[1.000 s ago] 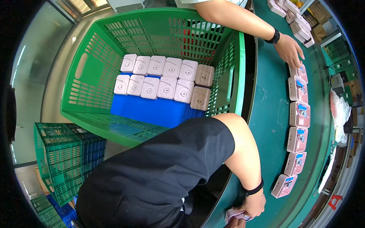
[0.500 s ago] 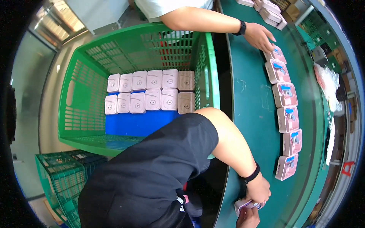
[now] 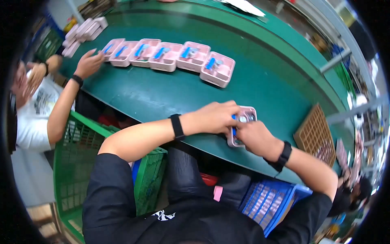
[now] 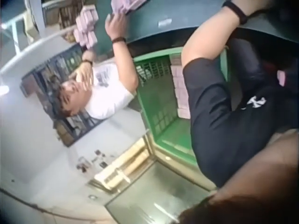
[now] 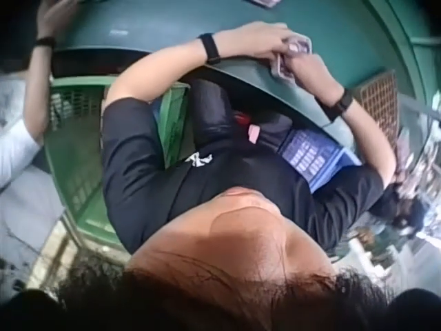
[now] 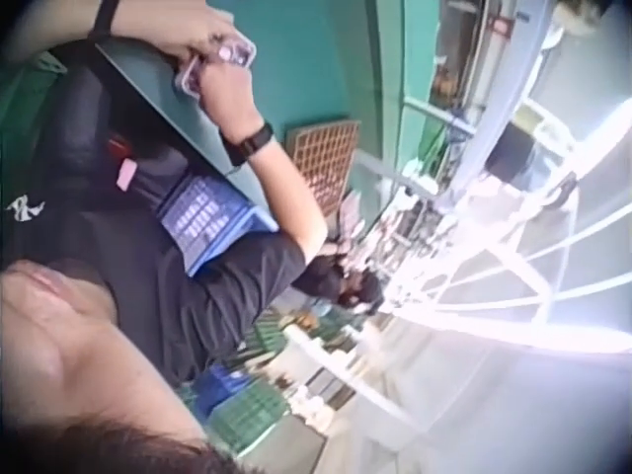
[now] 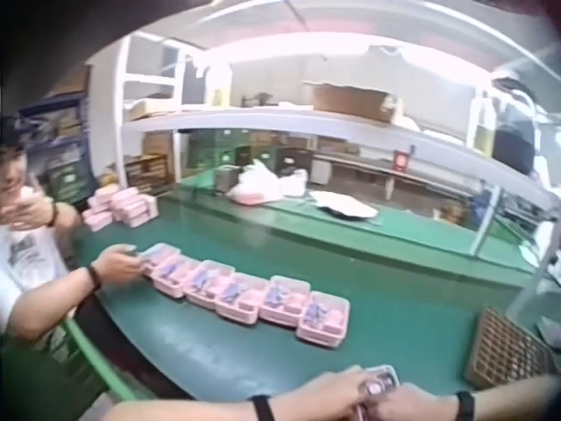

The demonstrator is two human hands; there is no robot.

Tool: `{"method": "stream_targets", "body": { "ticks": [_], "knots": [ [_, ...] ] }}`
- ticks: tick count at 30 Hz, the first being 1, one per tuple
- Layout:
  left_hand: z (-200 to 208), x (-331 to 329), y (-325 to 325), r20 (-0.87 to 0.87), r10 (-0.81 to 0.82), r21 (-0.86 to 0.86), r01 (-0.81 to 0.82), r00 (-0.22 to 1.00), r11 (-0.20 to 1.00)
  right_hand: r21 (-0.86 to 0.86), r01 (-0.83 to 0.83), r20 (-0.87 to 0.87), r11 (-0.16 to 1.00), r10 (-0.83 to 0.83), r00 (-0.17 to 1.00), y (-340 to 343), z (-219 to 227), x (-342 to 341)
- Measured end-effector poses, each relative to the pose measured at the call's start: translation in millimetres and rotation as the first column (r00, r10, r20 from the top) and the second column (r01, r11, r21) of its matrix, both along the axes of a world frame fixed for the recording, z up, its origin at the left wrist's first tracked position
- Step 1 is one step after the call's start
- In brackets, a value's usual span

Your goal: The person picks up a speaker and places it into a pink plastic housing, pressing the wires into place. They then pick up a white plastic cover from a blue crate, snap it onto the housing, and place the assembled unit into a green crate.

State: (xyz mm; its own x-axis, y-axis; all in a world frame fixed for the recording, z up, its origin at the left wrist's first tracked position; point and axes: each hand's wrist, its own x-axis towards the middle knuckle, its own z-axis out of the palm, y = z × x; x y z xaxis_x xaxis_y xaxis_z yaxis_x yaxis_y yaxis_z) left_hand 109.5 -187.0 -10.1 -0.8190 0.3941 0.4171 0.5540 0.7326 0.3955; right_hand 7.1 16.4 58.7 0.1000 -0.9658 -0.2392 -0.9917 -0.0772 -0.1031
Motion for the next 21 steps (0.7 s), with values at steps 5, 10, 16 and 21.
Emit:
{"method": "stream_targets", "body": {
  "ticks": [5,10,16,21],
  "knots": [
    [3.8,-12.6,15.0,-0.022,-0.022,-0.089,0.020,1.000,0.996,-0.158,0.000,-0.124,0.987,-0.020,0.992,30.4,-13.0,5.3],
    [4.3,-5.3,8.5,-0.002,-0.038,-0.078,0.038,0.999,0.996,-0.216,0.012,-0.262,0.976,-0.069,0.963,34.7,-21.7,25.6],
    [18.7,-15.6,-26.0,-0.060,-0.118,0.052,0.121,0.991,0.991,-0.482,0.065,0.095,0.874,-0.022,0.995,36.9,-3.5,10.6],
    [42.1,-15.2,-64.2,0.263,0.329,0.045,-0.352,0.907,0.935,-0.519,0.285,0.279,0.806,-0.155,0.948,60.1,6.8,10.6]
  ]
}}
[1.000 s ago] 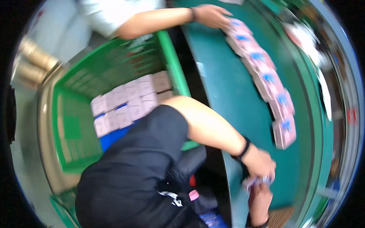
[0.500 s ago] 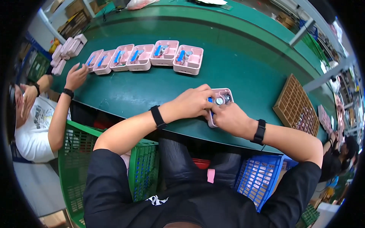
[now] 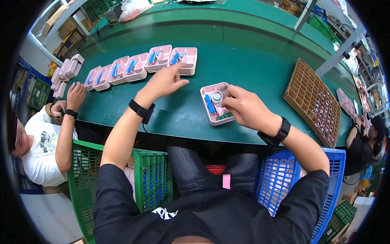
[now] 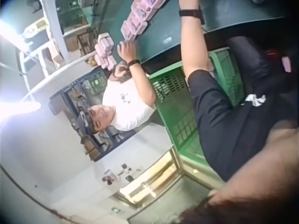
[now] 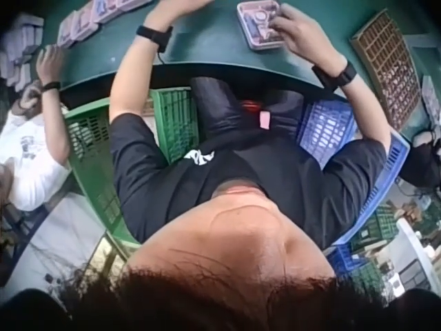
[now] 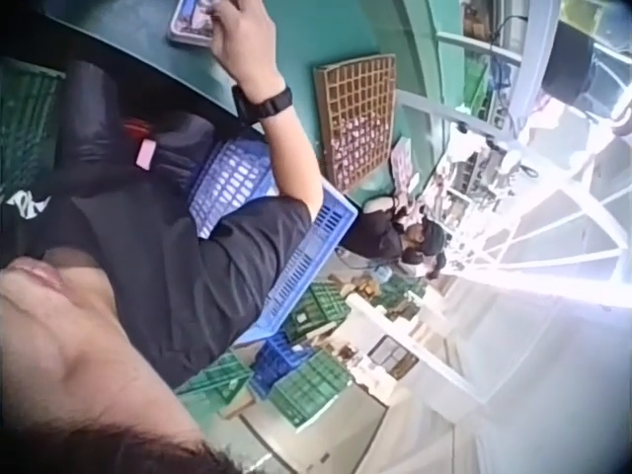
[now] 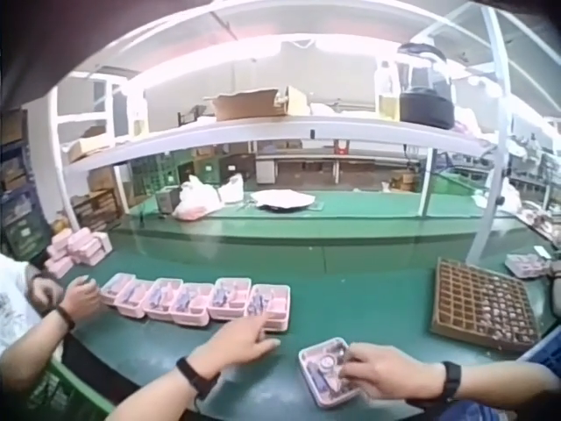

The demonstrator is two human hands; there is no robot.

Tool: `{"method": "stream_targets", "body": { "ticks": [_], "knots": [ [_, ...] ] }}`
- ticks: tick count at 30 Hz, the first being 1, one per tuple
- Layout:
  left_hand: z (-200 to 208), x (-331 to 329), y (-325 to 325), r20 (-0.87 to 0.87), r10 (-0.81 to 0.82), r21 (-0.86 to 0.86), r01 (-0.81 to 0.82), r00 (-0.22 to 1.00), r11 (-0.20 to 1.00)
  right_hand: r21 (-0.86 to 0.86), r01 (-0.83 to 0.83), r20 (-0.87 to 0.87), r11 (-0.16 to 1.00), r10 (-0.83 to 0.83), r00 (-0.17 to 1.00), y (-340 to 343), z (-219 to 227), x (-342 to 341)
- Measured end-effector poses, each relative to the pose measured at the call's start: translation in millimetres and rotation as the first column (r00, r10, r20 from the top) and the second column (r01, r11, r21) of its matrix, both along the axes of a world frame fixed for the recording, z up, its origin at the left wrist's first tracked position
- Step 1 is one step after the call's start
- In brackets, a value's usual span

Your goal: The person picks up a speaker and places it into a pink plastic housing, pressing the wires into place. They then pick up a white plastic cover from a blue crate, snap it onto the housing, and place the assembled unit into a green crate.

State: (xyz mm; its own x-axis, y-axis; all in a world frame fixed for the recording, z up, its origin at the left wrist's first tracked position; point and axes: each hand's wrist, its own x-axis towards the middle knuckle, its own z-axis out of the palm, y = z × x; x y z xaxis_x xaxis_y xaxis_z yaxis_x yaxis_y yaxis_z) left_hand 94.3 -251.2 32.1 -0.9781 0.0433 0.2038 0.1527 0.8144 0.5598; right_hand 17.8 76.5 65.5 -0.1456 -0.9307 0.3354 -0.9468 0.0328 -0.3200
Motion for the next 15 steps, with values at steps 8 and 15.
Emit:
{"method": "stream_targets", "body": {
  "ticks": [8,15],
  "knots": [
    [-10.5,-2.1,-26.0,0.071,0.149,-0.187,-0.134,0.986,0.973,-0.055,0.016,0.060,0.998,-0.012,0.998,18.7,-22.9,22.1],
    [-16.7,-2.7,-17.5,-0.020,-0.001,-0.184,-0.002,1.000,0.983,-0.096,0.281,-0.149,0.955,-0.293,0.944,-16.4,-54.1,-15.2]
  ]
}}
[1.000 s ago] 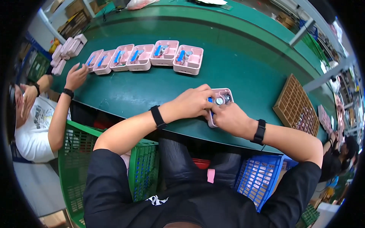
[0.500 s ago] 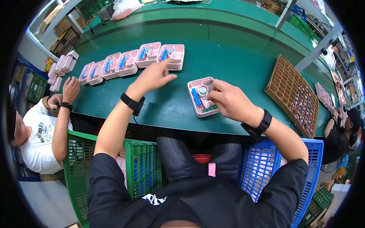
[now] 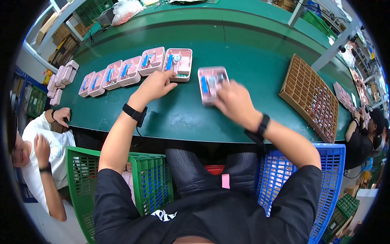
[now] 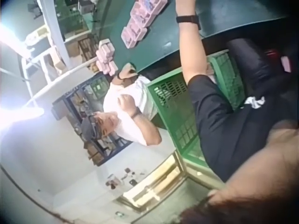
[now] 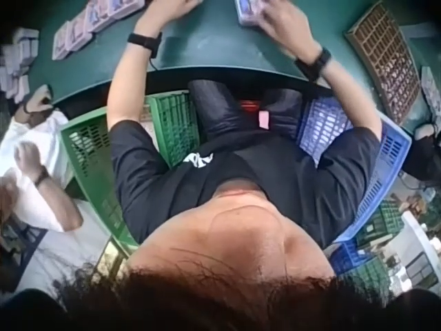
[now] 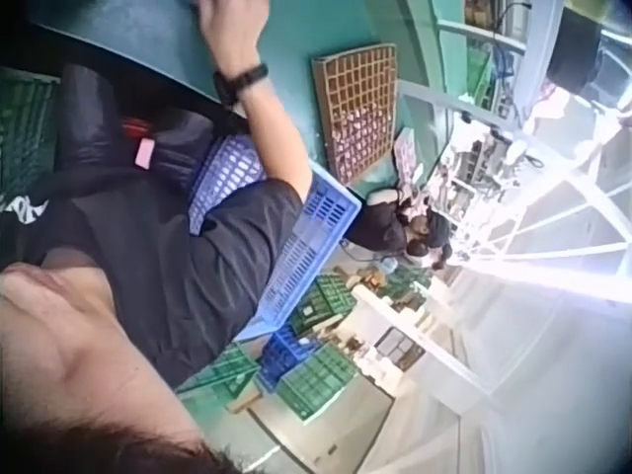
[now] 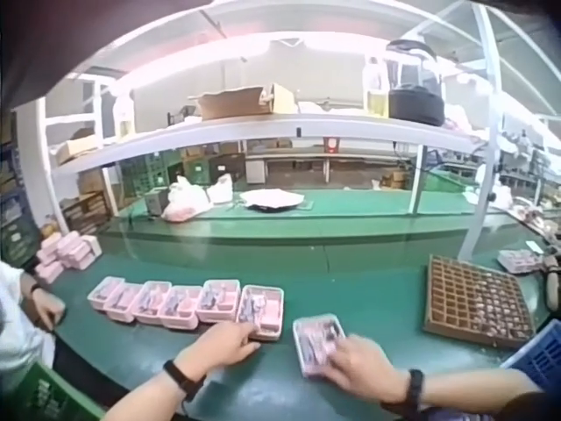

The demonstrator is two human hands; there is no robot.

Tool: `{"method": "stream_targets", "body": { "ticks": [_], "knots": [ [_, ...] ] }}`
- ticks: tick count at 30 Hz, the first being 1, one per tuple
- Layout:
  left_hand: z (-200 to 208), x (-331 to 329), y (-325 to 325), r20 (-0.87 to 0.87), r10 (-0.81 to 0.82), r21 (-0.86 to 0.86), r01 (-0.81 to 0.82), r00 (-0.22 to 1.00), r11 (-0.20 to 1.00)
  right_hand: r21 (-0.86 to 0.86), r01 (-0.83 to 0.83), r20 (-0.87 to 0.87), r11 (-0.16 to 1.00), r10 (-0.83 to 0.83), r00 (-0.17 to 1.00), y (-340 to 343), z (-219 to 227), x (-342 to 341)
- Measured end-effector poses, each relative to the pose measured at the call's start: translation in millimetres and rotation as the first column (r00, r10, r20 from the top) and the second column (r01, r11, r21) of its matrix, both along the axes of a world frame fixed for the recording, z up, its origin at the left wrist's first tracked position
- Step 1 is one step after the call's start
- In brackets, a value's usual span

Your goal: The person picks up a speaker and places it into a pink plastic housing, pressing the wires into place. They then pick up a white plastic cover from a blue crate, snap it onto the housing, and place the assembled unit into a green crate.

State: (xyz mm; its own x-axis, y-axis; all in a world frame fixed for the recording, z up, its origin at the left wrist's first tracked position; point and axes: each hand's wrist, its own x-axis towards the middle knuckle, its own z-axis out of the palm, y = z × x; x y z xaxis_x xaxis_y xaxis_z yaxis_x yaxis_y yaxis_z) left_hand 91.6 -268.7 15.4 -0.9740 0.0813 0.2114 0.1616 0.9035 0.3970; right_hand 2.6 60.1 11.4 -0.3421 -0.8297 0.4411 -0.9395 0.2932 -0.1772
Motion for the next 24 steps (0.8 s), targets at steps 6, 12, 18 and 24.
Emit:
{"method": "stream_targets", "body": {
  "ticks": [6,12,18,24],
  "knots": [
    [12.9,4.2,13.9,0.040,-0.237,0.134,0.230,0.971,0.964,-0.220,0.366,-0.238,0.904,-0.414,0.879,-34.0,1.8,-111.3],
    [22.4,10.8,27.9,0.066,-0.293,0.169,0.278,0.954,0.945,-0.016,0.715,0.005,0.698,-0.715,0.699,100.5,6.7,-183.1],
    [17.8,4.7,48.7,0.046,-0.380,0.191,0.365,0.924,0.911,0.110,0.883,0.047,0.457,-0.889,0.455,338.1,0.8,-236.5],
    [17.0,14.4,61.3,0.049,-0.419,0.209,0.401,0.907,0.892,0.090,0.861,0.051,0.500,-0.866,0.497,372.6,-14.8,-238.9]
  ]
}}
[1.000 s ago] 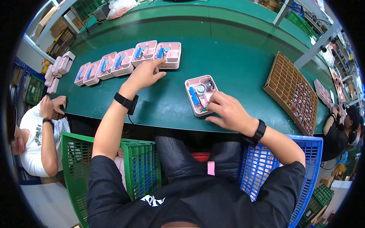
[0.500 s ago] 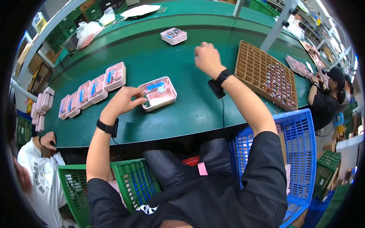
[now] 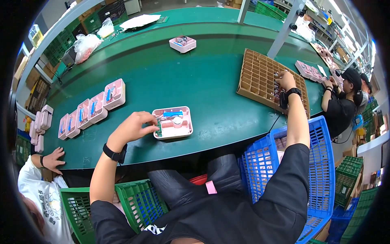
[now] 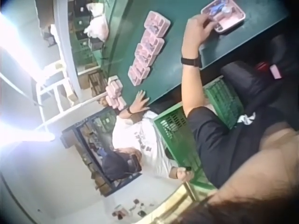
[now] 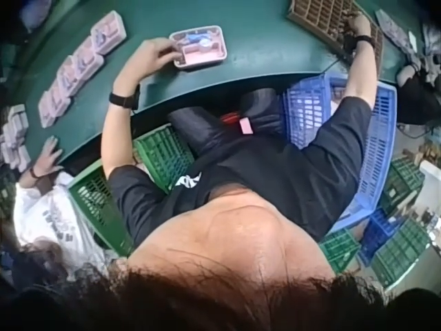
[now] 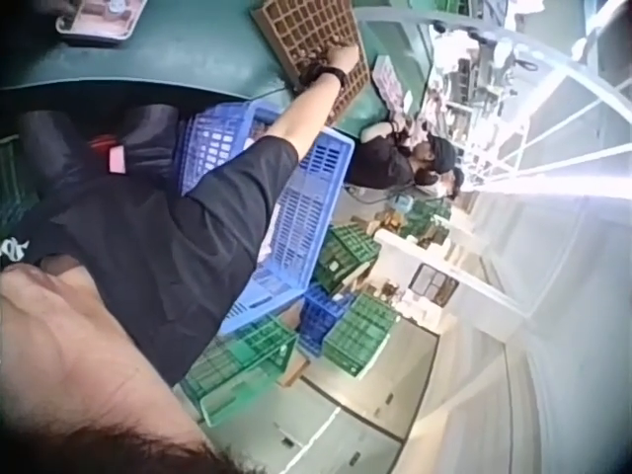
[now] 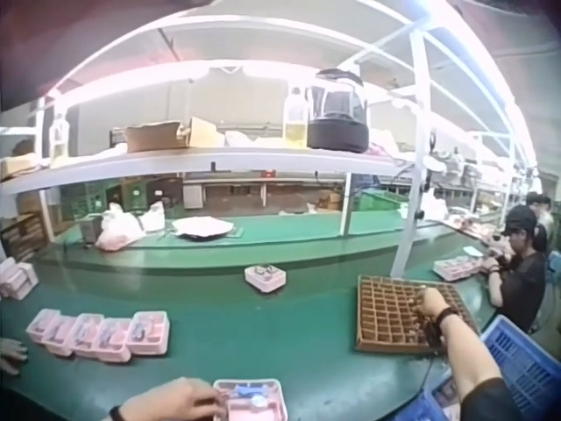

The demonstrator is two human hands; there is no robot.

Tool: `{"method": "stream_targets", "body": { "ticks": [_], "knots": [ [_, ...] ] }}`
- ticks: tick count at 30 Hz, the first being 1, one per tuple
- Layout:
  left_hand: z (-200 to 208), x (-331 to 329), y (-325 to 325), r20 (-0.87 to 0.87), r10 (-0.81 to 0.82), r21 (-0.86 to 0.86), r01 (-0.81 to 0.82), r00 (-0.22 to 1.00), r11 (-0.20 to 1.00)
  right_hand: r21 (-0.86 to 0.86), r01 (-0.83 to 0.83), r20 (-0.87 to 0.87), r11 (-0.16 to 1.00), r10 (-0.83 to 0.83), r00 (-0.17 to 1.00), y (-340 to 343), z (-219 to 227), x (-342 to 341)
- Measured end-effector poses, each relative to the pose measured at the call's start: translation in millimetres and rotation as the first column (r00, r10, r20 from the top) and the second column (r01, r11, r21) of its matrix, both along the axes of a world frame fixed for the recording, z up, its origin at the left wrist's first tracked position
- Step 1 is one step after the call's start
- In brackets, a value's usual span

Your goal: The person picks up a speaker and places it into a pink plastic housing, pressing the wires into place. They then pick up a white plastic cover from a blue crate, snap it onto the housing, and place the assembled unit into a green crate.

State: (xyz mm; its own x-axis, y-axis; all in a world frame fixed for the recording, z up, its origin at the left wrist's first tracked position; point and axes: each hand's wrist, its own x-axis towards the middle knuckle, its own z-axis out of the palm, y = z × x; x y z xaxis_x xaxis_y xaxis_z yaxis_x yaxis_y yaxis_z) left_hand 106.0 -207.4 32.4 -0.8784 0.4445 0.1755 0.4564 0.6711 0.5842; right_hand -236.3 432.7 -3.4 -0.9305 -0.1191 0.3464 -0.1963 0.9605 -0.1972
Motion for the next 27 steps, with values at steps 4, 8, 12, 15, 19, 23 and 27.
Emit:
{"method": "stream_targets", "body": {
  "ticks": [4,8,12,15,19,23,27],
  "knots": [
    [-0.1,1.6,-0.1,-0.007,0.002,-0.035,-0.003,1.000,0.999,-0.014,-0.009,0.075,1.000,0.010,0.997,0.5,0.2,-12.2],
    [2.7,1.0,4.0,-0.004,0.005,-0.045,-0.005,1.000,0.999,-0.019,-0.006,-0.056,1.000,0.005,0.998,18.0,-8.9,-32.6],
    [1.1,-1.2,7.4,-0.010,0.013,-0.031,-0.014,1.000,0.999,-0.264,0.012,-0.174,0.965,-0.060,0.983,31.5,7.4,-53.0],
    [-0.3,-0.6,8.3,-0.036,-0.004,-0.040,0.002,0.999,0.999,-0.534,-0.079,-0.210,0.842,-0.042,0.977,22.6,33.3,-51.7],
    [-1.9,6.0,7.0,-0.051,-0.046,-0.057,0.043,0.998,0.997,-0.753,-0.194,-0.170,0.628,0.100,0.980,-34.9,78.8,-23.1],
    [5.0,4.9,17.0,0.071,-0.070,0.055,0.067,0.995,0.996,-0.828,-0.208,-0.088,0.521,0.245,0.965,-64.5,105.2,22.4],
    [-5.0,1.3,12.9,-0.142,-0.055,0.073,0.066,0.988,0.995,-0.845,-0.398,-0.182,0.357,0.508,0.842,-119.5,128.5,70.9]
  ]
}}
